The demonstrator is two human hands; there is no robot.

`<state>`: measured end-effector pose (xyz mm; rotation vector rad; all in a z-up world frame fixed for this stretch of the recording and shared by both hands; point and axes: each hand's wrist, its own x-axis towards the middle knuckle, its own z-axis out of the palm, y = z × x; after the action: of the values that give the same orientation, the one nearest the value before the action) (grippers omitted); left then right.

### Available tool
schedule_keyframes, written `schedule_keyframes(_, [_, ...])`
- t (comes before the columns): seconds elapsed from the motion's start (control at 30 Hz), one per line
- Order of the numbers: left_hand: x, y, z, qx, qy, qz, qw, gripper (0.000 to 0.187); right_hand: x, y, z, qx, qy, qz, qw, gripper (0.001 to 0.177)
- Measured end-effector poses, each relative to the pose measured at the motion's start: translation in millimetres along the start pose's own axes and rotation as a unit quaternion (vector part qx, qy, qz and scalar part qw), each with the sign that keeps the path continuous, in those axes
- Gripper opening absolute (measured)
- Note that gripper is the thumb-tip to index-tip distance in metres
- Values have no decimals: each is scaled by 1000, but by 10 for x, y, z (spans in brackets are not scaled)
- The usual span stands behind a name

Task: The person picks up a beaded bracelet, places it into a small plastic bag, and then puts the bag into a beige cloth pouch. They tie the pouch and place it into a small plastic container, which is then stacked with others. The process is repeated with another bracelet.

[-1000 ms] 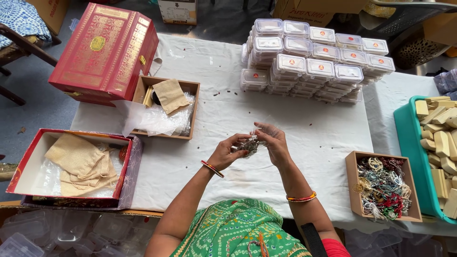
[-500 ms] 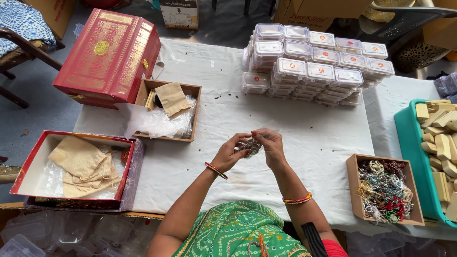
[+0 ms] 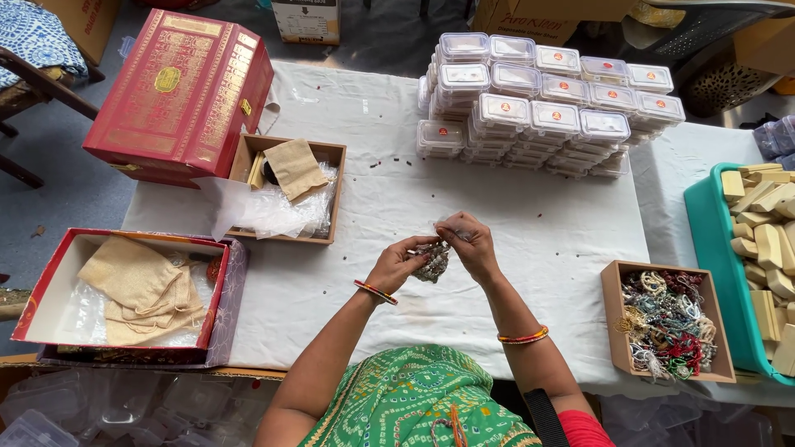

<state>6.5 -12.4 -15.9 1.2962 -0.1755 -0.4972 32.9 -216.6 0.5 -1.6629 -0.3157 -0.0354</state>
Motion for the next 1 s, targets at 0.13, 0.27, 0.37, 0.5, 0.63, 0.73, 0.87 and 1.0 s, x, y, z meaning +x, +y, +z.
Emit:
schedule_keyframes(0.13, [25,-65,-5,2,51,17,999,35,-4,-206,72,-110,-9,-1,994,16])
schedule_keyframes(0.27, [-10,7,33,54,123,22,991,33,-84,-418,209,-276,1,-138,951,39])
schedule_keyframes(0.37, [-19,42,82,114,168,31,979,34,-212,-412,356,-374,39,-187,907,43])
schedule_keyframes(0.5, [-23,167,74,102,194,-2,976,35,-336,-309,467,-500,70,-282,816,37])
schedule_keyframes(0.63, [-15,157,45,89,185,-16,979,40,-422,-103,490,-554,49,-289,779,39])
schedule_keyframes(0.73, [12,106,11,-23,179,-29,983,49,-458,-216,588,-565,1,-264,782,45])
schedule_keyframes(0.87, [63,-48,-60,-73,194,-56,977,64,-483,-331,702,-506,-37,-236,829,60])
schedule_keyframes(1.0, [128,-136,-131,-181,217,-89,955,58,-618,-23,727,-565,-54,-248,785,54])
